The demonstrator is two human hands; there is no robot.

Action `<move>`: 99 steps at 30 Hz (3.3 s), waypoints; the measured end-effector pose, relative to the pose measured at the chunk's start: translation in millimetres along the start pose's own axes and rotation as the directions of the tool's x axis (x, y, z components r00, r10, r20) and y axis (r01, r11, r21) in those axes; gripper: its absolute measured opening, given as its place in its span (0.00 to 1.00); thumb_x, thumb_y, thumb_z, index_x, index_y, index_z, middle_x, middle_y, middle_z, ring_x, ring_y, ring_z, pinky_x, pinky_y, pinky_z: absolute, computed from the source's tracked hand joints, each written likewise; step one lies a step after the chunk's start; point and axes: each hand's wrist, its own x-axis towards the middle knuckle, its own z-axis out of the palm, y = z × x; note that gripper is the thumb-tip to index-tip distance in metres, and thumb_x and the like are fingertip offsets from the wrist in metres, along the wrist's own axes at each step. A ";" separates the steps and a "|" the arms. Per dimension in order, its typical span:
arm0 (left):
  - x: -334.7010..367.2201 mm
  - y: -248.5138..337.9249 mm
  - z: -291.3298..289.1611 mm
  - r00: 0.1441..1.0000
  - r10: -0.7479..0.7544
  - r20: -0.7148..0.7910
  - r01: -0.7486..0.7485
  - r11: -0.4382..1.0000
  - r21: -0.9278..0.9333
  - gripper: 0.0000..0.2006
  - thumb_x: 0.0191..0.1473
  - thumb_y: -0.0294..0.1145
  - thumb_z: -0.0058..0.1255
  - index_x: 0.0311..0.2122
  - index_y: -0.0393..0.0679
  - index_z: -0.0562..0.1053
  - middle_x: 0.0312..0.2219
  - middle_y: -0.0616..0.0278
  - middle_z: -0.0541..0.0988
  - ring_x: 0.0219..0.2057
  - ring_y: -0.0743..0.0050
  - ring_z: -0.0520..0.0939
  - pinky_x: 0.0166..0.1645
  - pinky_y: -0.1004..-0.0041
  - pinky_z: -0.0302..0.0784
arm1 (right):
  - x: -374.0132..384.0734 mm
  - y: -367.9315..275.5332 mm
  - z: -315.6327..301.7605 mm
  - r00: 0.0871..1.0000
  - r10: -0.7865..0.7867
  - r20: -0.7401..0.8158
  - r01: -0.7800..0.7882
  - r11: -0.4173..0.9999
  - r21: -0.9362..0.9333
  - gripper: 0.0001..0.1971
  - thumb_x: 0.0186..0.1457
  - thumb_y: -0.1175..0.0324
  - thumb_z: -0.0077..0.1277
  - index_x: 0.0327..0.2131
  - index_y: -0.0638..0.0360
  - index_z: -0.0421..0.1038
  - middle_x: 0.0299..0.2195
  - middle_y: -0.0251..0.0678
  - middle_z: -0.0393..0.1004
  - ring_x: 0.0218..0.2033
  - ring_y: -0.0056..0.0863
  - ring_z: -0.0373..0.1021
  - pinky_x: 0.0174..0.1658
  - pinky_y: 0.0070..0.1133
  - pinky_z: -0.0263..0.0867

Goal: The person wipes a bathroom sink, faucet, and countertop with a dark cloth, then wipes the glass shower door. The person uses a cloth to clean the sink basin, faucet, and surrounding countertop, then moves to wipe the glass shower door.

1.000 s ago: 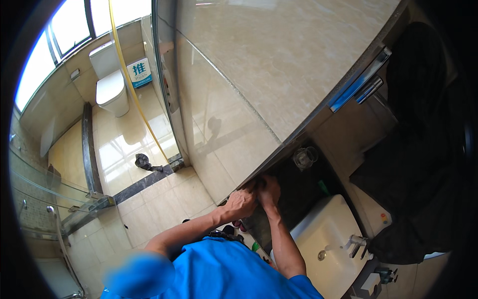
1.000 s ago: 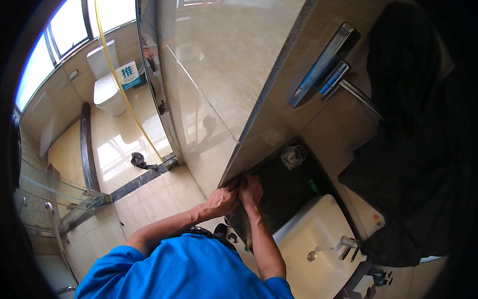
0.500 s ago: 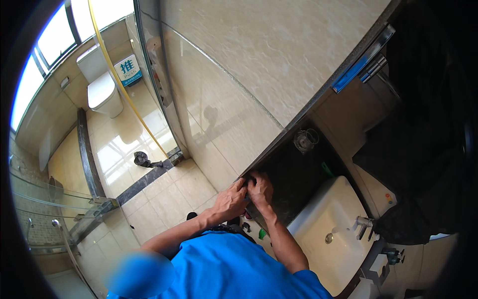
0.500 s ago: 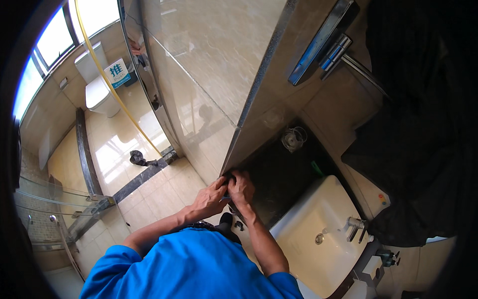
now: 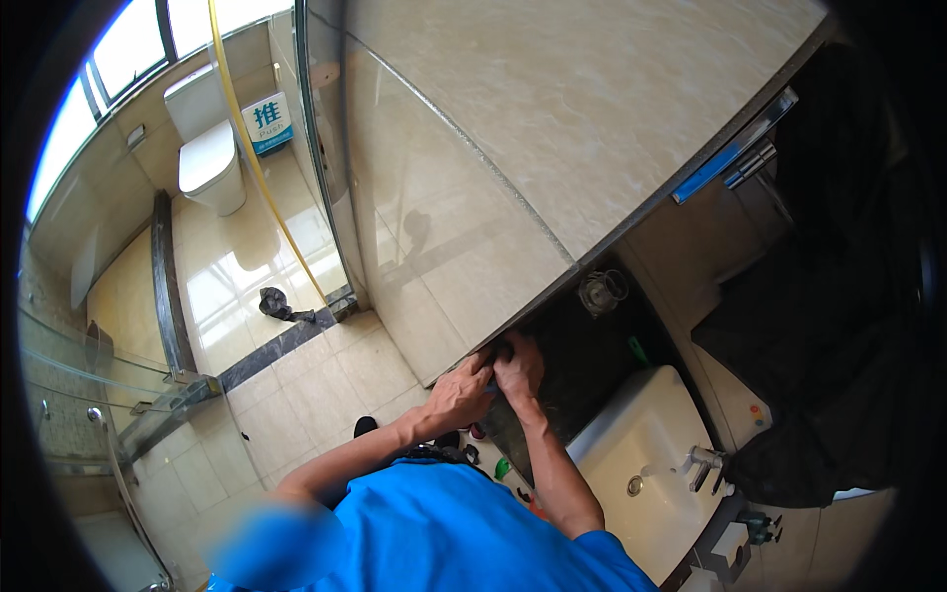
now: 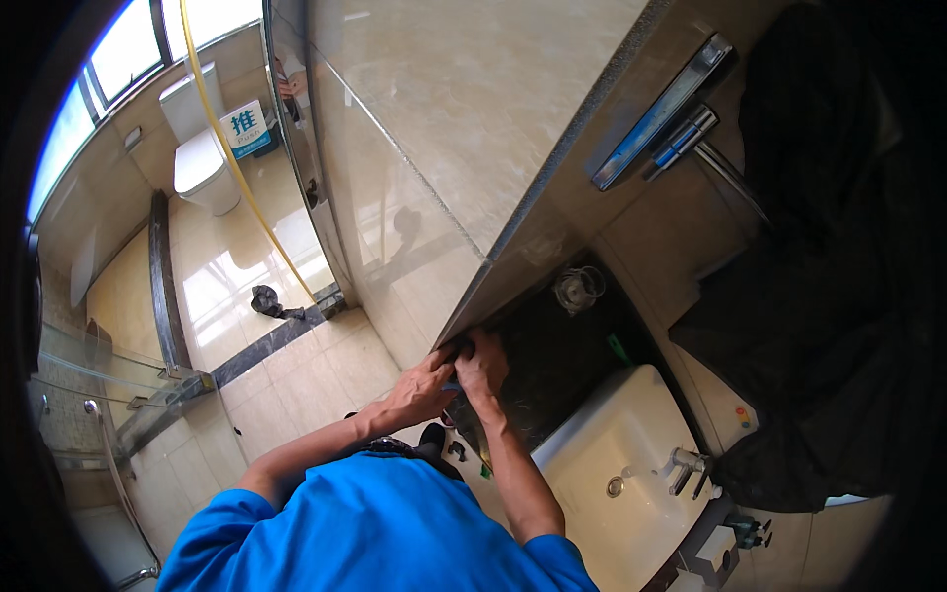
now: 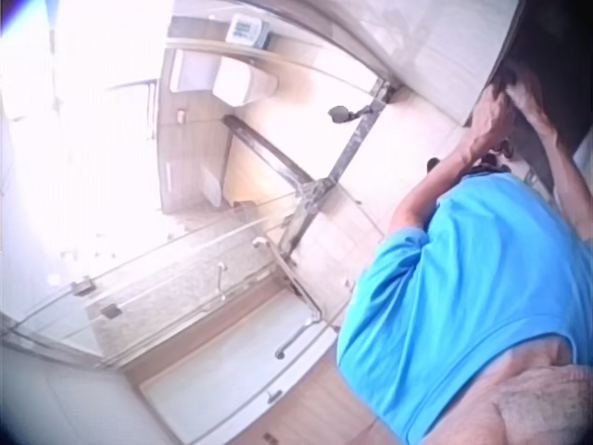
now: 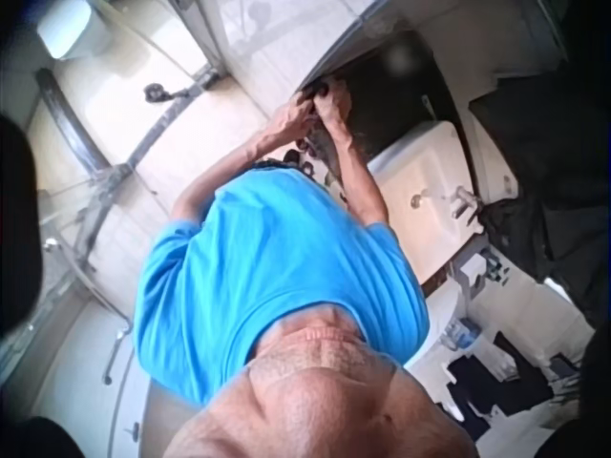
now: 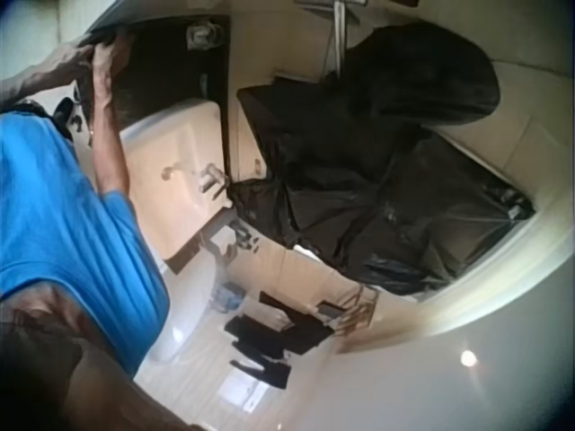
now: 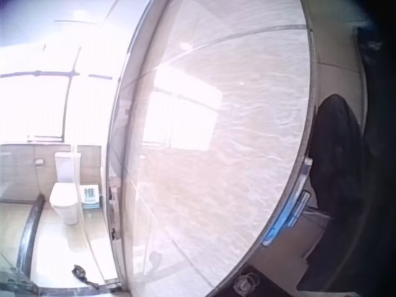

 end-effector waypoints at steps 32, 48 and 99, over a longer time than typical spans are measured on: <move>-11.2 -15.9 -26.8 0.921 -0.167 -0.353 0.136 0.985 -0.110 0.22 0.44 0.23 0.58 0.49 0.36 0.71 0.46 0.42 0.75 0.46 0.38 0.76 0.51 0.57 0.75 | -52.8 -45.4 -0.8 0.989 0.142 0.034 -0.143 0.888 0.436 0.06 0.53 0.70 0.60 0.33 0.61 0.76 0.28 0.39 0.76 0.29 0.30 0.73 0.34 0.26 0.69; 23.2 50.2 -81.2 0.817 -0.027 -0.575 -0.141 0.959 -0.246 0.13 0.46 0.17 0.59 0.40 0.39 0.75 0.33 0.54 0.78 0.27 0.62 0.80 0.30 0.72 0.76 | -26.3 -103.4 -80.3 0.957 -0.034 -0.290 0.181 0.848 0.499 0.04 0.58 0.75 0.57 0.36 0.62 0.72 0.34 0.34 0.70 0.33 0.23 0.68 0.36 0.20 0.66; 62.2 85.6 -121.8 0.768 0.060 -0.638 -0.267 0.935 -0.233 0.11 0.47 0.20 0.63 0.36 0.38 0.75 0.27 0.58 0.78 0.23 0.76 0.78 0.24 0.77 0.71 | 12.8 -132.9 -136.0 0.957 -0.065 -0.283 0.246 0.698 0.672 0.08 0.56 0.76 0.59 0.38 0.62 0.70 0.38 0.34 0.67 0.37 0.21 0.68 0.40 0.18 0.66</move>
